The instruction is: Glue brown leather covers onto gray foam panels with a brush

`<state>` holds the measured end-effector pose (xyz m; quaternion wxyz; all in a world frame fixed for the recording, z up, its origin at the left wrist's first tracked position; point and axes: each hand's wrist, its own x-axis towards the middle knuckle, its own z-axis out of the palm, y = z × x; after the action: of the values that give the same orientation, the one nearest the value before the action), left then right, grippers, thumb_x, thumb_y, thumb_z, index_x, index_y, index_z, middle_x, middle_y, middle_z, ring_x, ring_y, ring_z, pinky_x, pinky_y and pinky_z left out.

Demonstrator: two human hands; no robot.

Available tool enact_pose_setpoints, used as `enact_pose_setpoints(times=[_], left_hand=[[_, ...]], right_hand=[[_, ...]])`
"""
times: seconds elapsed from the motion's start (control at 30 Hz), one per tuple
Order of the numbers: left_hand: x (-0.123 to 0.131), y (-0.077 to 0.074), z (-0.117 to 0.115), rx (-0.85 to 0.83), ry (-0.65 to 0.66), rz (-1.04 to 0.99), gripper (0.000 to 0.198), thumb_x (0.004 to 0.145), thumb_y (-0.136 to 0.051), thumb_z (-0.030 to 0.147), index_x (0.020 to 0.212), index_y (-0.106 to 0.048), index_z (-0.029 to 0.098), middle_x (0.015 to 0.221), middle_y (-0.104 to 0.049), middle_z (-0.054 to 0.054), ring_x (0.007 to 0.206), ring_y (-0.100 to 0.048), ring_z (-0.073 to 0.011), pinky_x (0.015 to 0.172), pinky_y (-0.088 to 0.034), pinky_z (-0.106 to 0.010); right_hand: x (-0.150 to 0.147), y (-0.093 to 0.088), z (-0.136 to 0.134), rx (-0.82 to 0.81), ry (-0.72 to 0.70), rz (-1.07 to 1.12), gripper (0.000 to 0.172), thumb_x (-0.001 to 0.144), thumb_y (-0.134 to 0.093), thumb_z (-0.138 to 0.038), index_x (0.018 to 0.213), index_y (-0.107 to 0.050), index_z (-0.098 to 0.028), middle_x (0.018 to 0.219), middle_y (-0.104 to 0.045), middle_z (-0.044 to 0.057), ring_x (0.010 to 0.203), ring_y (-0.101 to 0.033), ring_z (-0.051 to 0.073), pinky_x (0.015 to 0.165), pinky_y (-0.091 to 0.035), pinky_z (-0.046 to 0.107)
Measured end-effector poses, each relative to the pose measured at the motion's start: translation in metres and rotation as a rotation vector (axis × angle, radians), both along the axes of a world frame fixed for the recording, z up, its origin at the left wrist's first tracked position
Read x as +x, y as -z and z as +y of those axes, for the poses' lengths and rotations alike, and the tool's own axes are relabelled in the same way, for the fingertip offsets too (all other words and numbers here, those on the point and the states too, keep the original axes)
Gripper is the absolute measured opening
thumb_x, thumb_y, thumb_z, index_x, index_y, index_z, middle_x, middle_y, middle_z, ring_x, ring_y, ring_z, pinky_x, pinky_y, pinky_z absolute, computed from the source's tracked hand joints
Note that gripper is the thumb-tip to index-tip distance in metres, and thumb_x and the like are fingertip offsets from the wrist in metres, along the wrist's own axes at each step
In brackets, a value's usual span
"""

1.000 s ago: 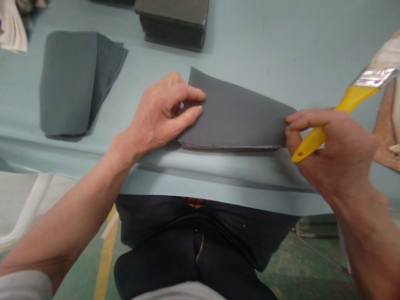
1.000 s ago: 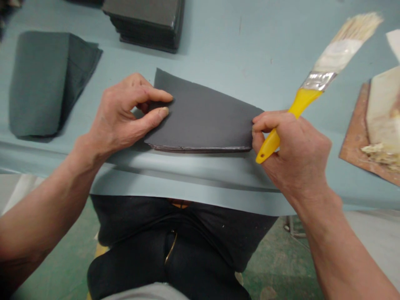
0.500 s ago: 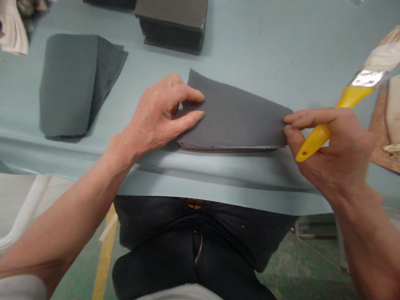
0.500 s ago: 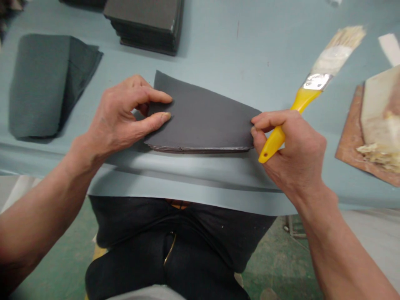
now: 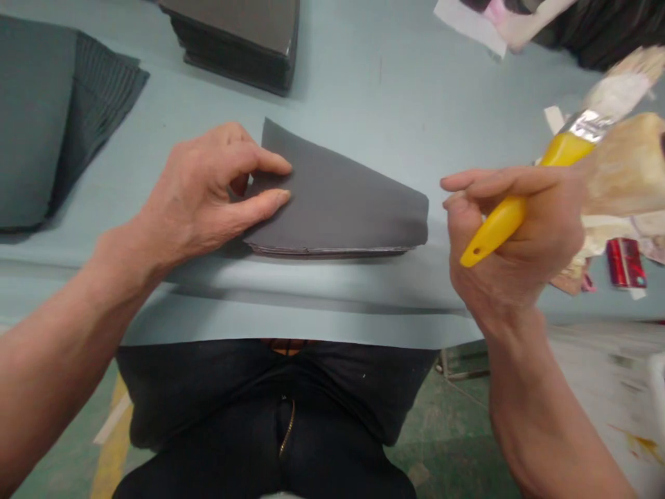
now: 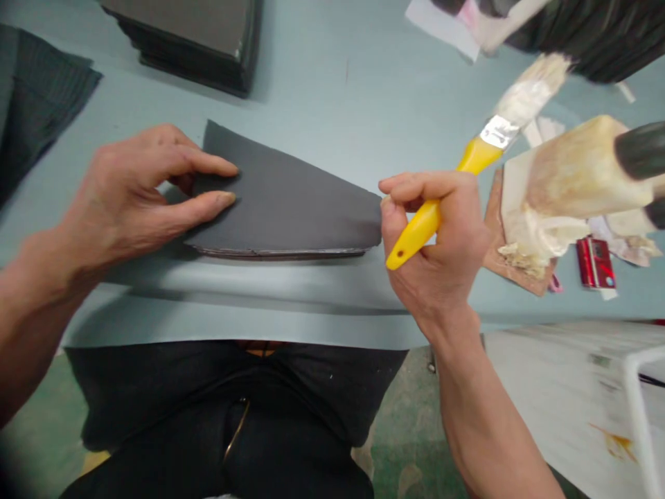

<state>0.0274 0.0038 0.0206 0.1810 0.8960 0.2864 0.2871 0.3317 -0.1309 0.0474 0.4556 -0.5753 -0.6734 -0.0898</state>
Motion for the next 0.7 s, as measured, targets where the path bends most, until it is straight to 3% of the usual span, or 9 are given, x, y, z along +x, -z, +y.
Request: enact_pose_setpoints(times=[0.17, 0.37, 0.7], left_hand=[[0.001, 0.000, 0.001, 0.027, 0.010, -0.015, 0.043, 0.105, -0.066, 0.054, 0.121, -0.080, 0.018, 0.094, -0.063, -0.001, 0.079, -0.058, -0.0140, 0.077, -0.044, -0.029], [0.003, -0.001, 0.002, 0.024, 0.011, -0.025, 0.047, 0.104, -0.066, 0.057, 0.120, -0.081, 0.016, 0.087, -0.059, -0.001, 0.073, -0.055, -0.0139, 0.072, -0.040, -0.031], [0.003, -0.002, 0.001, 0.030, -0.036, 0.018, 0.056, 0.102, -0.061, 0.070, 0.119, -0.082, 0.020, 0.088, -0.062, 0.000, 0.075, -0.057, -0.0126, 0.075, -0.045, -0.029]], right_hand=[[-0.013, -0.006, -0.001, -0.112, -0.032, 0.137, 0.009, 0.102, -0.064, -0.022, 0.103, -0.058, -0.027, 0.099, -0.076, 0.000, 0.099, -0.079, 0.019, 0.085, -0.063, 0.037], [0.003, -0.009, -0.006, -0.111, 0.021, 0.187, 0.007, 0.103, -0.065, -0.025, 0.101, -0.058, -0.027, 0.100, -0.076, 0.001, 0.086, -0.077, 0.017, 0.082, -0.063, 0.039], [0.013, 0.006, -0.022, -0.180, 0.109, 0.285, 0.008, 0.103, -0.066, -0.027, 0.103, -0.059, -0.026, 0.104, -0.079, 0.003, 0.087, -0.076, 0.017, 0.083, -0.063, 0.037]])
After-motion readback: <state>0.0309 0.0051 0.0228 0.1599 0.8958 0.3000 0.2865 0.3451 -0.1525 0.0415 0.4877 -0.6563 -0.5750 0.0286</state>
